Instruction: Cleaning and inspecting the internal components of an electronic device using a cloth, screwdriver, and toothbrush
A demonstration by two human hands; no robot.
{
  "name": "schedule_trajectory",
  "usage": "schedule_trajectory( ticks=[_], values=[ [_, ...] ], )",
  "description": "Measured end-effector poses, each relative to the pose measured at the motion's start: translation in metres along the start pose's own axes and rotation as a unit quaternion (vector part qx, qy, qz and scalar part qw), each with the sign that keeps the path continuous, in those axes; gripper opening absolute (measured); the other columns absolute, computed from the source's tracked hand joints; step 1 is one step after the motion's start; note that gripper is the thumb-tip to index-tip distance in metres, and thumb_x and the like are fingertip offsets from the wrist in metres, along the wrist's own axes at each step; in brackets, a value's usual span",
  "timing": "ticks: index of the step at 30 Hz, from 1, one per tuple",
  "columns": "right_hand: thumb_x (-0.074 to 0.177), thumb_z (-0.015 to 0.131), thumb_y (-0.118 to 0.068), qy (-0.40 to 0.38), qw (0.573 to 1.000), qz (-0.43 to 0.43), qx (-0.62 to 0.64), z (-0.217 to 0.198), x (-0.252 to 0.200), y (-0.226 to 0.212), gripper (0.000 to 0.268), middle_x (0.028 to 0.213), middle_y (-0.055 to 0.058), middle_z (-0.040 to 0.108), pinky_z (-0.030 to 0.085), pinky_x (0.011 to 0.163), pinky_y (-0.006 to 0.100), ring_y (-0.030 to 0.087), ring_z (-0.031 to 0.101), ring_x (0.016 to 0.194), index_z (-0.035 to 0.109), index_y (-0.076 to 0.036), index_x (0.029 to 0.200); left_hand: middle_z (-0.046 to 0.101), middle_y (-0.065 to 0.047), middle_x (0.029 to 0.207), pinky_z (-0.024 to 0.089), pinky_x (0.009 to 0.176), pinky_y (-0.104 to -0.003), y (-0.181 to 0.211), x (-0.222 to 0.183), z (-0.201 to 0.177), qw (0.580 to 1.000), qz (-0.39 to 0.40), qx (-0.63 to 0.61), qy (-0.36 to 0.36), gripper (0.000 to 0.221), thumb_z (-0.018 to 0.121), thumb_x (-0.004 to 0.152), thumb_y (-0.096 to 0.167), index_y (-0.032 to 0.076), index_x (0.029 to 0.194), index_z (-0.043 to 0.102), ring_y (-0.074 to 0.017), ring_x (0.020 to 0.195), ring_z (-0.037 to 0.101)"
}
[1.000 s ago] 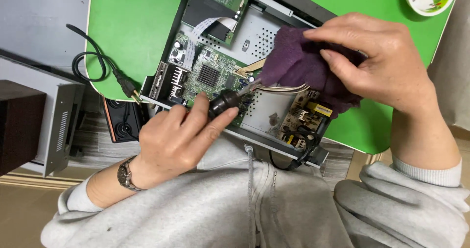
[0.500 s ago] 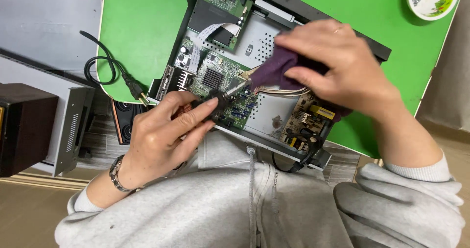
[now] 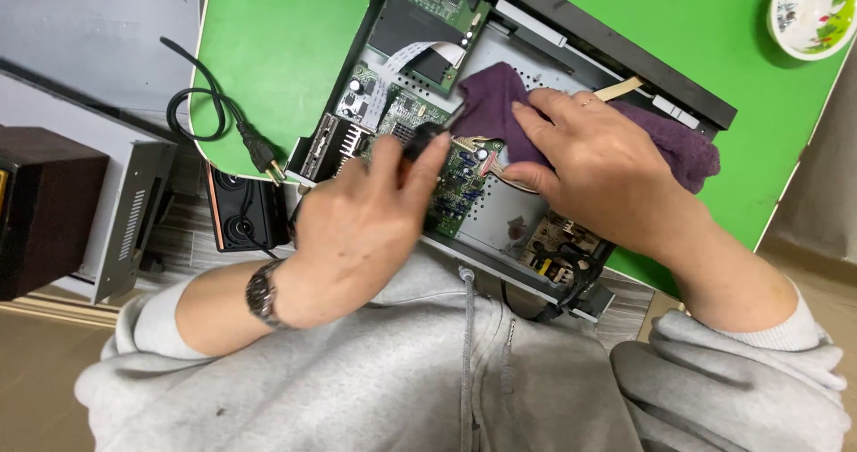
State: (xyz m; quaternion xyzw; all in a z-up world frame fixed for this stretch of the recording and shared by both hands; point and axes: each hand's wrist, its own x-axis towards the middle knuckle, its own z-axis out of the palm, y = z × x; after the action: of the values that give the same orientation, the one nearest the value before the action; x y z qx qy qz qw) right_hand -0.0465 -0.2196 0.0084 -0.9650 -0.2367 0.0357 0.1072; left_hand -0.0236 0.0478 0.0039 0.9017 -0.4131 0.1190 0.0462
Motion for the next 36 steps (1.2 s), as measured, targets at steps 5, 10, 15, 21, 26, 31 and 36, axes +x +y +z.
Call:
schedule_trajectory(
  ticks=[5, 10, 15, 21, 26, 31, 36],
  values=[
    [0.097, 0.06, -0.045, -0.014, 1.0, -0.021, -0.001, 0.001, 0.003, 0.006, 0.065, 0.13, 0.028, 0.062, 0.049, 0.095, 0.049, 0.046, 0.062, 0.106, 0.058, 0.011, 0.132, 0.05, -0.005, 0.094, 0.032, 0.031, -0.027, 0.013, 0.016, 0.007, 0.999, 0.002, 0.04, 0.014, 0.04, 0.054, 0.1, 0.01, 0.021, 0.139, 0.058, -0.0136, 0.054, 0.046],
    [0.097, 0.061, -0.045, -0.01, 1.0, -0.022, -0.003, 0.0, 0.002, 0.006, 0.063, 0.124, 0.028, 0.063, 0.048, 0.091, 0.049, 0.046, 0.062, 0.098, 0.056, 0.011, 0.127, 0.056, -0.007, 0.101, 0.034, 0.039, -0.026, 0.021, 0.024, 0.016, 0.996, 0.009, 0.08, 0.048, 0.033, 0.051, 0.103, 0.02, 0.024, 0.135, 0.059, -0.0139, 0.056, 0.047],
    [0.096, 0.065, -0.041, 0.011, 1.0, -0.024, -0.015, 0.003, -0.002, 0.009, 0.066, 0.126, 0.032, 0.061, 0.05, 0.091, 0.049, 0.047, 0.062, 0.098, 0.054, 0.014, 0.13, 0.056, -0.006, 0.098, 0.033, 0.036, -0.028, 0.025, 0.031, 0.025, 0.995, -0.009, 0.075, 0.069, 0.027, 0.058, 0.105, 0.028, 0.024, 0.131, 0.059, -0.014, 0.054, 0.046],
    [0.096, 0.067, -0.033, 0.012, 1.0, -0.011, 0.012, -0.005, -0.01, 0.004, 0.062, 0.136, 0.033, 0.058, 0.046, 0.105, 0.05, 0.047, 0.06, 0.116, 0.054, 0.013, 0.135, 0.055, -0.007, 0.099, 0.034, 0.037, -0.027, 0.023, 0.032, 0.024, 0.995, -0.006, 0.078, 0.065, 0.026, 0.055, 0.107, 0.029, 0.024, 0.132, 0.058, -0.0138, 0.053, 0.049],
    [0.092, 0.068, -0.022, -0.022, 0.994, 0.011, 0.105, -0.034, -0.021, 0.007, 0.051, 0.145, 0.025, 0.054, 0.043, 0.109, 0.045, 0.037, 0.057, 0.127, 0.058, 0.006, 0.134, 0.048, -0.001, 0.092, 0.03, 0.037, -0.027, 0.018, 0.029, 0.027, 0.996, -0.002, 0.067, 0.059, 0.029, 0.059, 0.105, 0.028, 0.028, 0.134, 0.061, -0.0128, 0.055, 0.044],
    [0.091, 0.067, 0.001, 0.026, 0.974, 0.022, 0.225, -0.059, -0.037, 0.022, 0.023, 0.129, 0.023, 0.066, 0.05, 0.109, 0.042, 0.035, 0.067, 0.114, 0.069, 0.006, 0.114, 0.05, -0.003, 0.095, 0.029, 0.035, -0.025, 0.015, 0.028, 0.025, 0.997, 0.016, 0.061, 0.039, 0.043, 0.057, 0.098, 0.01, 0.026, 0.138, 0.058, -0.0105, 0.053, 0.041],
    [0.126, 0.053, 0.008, 0.164, 0.976, 0.064, 0.129, -0.047, -0.064, 0.066, 0.023, 0.135, 0.038, 0.067, 0.047, 0.115, 0.053, 0.049, 0.064, 0.129, 0.068, 0.024, 0.134, 0.047, -0.003, 0.091, 0.028, 0.035, -0.03, 0.019, 0.03, 0.026, 0.996, -0.004, 0.048, 0.071, 0.034, 0.061, 0.1, 0.015, 0.027, 0.132, 0.062, -0.0156, 0.055, 0.042]
  ],
)
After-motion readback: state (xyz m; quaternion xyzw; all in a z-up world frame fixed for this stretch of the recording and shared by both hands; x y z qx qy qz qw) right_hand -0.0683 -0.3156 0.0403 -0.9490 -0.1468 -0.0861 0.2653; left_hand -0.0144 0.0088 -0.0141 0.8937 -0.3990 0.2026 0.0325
